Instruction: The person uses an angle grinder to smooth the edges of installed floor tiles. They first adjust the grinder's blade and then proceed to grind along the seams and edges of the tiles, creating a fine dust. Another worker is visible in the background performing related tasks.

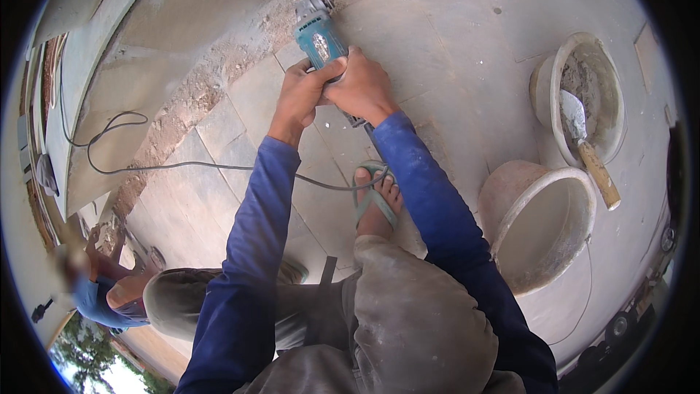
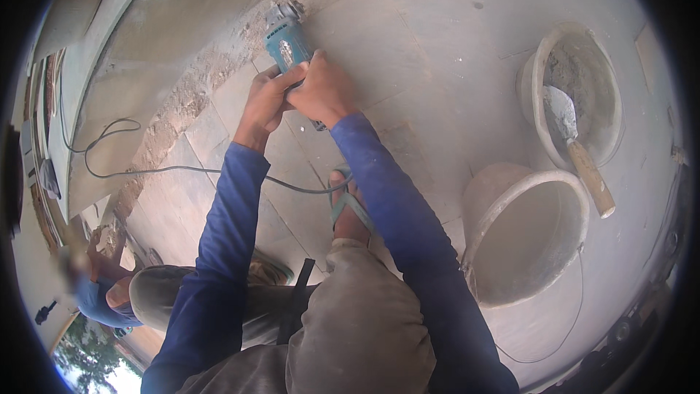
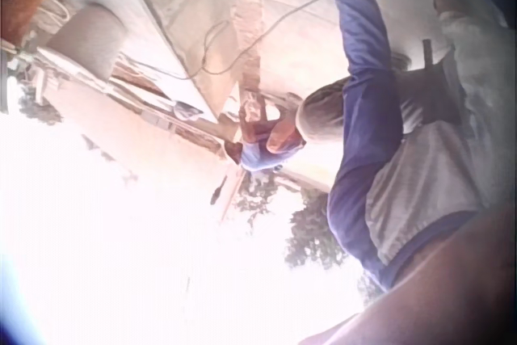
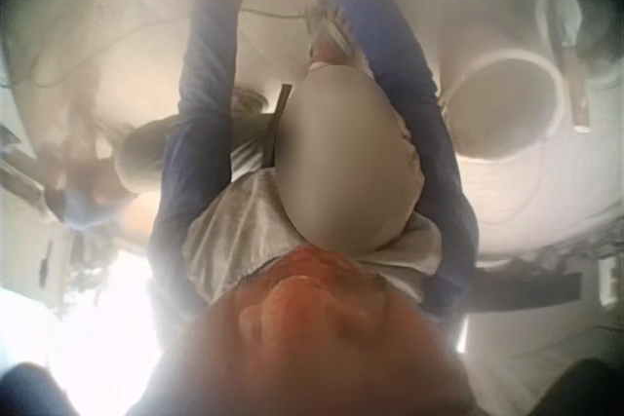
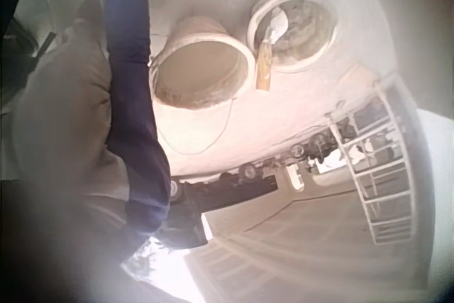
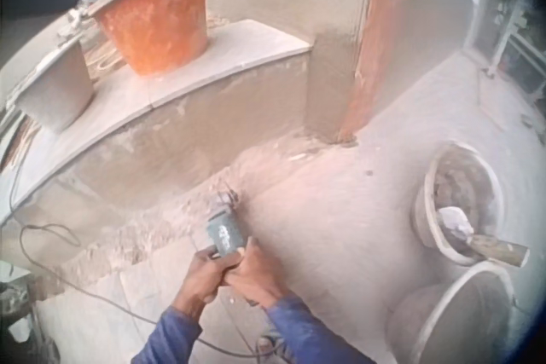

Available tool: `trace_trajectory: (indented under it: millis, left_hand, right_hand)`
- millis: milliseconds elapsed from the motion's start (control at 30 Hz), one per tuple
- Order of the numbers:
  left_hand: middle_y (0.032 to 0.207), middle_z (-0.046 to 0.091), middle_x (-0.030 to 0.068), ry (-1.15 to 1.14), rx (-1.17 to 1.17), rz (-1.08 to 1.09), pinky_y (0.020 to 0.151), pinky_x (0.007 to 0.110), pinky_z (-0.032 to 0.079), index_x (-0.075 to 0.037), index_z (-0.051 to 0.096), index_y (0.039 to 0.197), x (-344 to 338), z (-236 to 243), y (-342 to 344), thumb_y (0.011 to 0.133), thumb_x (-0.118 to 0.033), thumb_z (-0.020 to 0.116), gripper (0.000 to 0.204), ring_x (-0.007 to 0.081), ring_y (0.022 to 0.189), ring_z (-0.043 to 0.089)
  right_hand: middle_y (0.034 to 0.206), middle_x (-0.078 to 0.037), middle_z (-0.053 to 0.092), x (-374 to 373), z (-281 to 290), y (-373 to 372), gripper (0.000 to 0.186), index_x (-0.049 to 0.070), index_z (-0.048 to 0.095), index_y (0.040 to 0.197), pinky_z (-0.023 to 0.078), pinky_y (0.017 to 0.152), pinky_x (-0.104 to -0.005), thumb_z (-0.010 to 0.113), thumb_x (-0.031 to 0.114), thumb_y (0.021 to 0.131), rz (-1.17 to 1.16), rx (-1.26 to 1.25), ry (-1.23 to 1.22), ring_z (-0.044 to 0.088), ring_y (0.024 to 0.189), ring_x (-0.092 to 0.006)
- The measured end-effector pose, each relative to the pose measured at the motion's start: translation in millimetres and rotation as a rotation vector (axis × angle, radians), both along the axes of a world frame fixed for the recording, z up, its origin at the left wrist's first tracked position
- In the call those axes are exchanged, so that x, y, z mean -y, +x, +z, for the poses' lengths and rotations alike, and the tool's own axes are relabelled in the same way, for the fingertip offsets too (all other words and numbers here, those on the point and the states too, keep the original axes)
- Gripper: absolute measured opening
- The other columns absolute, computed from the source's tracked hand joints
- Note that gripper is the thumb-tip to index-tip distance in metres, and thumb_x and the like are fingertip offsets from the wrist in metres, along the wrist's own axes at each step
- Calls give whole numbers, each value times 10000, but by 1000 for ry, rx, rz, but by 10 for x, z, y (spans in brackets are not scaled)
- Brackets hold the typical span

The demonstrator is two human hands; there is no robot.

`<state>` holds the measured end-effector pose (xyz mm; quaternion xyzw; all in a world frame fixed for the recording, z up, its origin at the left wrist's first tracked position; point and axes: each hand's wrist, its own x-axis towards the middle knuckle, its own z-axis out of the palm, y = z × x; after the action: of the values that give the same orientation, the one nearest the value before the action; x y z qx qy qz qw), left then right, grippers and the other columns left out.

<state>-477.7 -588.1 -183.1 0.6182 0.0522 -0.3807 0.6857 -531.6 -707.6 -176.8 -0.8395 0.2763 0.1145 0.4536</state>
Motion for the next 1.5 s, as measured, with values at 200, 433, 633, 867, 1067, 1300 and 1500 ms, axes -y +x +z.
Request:
trace_trajectory:
  millis: [200,433,633,867,1067,1300,1500]
  left_hand:
    - [983,711,150,30,1,-5,661,315,622,98,617,1162,-8,-124,56,854,-250,809,502,194,777,724]
    - [1001,710,157,40,5,-1,671,323,622,99,616,1166,2,-110,73,859,-248,804,500,198,785,725]
    - [1111,682,147,59,5,-77,754,344,624,85,563,1275,-66,-138,102,927,-258,737,519,213,919,719]
    - [1053,704,135,42,-27,-27,696,341,633,73,604,1212,-75,-190,95,890,-227,780,474,198,847,726]
    - [1053,702,130,36,-26,-22,696,335,631,74,602,1222,-64,-227,87,889,-242,781,492,193,844,723]
    - [1055,702,130,35,-19,-20,700,331,629,73,601,1226,-64,-225,85,886,-251,784,504,191,850,723]
    - [1058,704,126,19,-25,-24,704,330,628,64,609,1217,-66,-239,78,891,-240,778,477,188,852,722]
  right_hand:
    - [1067,-285,690,9,46,38,595,-79,528,1202,558,879,-466,752,223,742,24,-10,-40,691,1020,-433]
    - [1092,-304,685,7,8,60,686,-89,529,1238,552,904,-472,784,263,708,15,-25,-22,683,1037,-454]
    - [1064,-293,690,-45,-43,58,674,-80,536,1222,560,882,-473,795,263,703,15,-4,-43,693,1008,-447]
    - [1001,-281,706,-48,-40,51,604,-77,542,1197,570,845,-486,773,252,746,9,-13,-23,703,970,-440]
    - [1023,-288,701,-38,-83,37,671,-78,532,1219,566,867,-488,808,261,709,2,10,-15,697,996,-445]
    - [1049,-292,698,-40,-86,51,734,-101,509,1273,562,883,-484,809,251,702,-2,3,-6,694,1012,-442]
    - [1058,-293,695,-42,-88,28,738,-102,507,1280,552,900,-484,804,249,702,-5,19,-11,687,1031,-440]
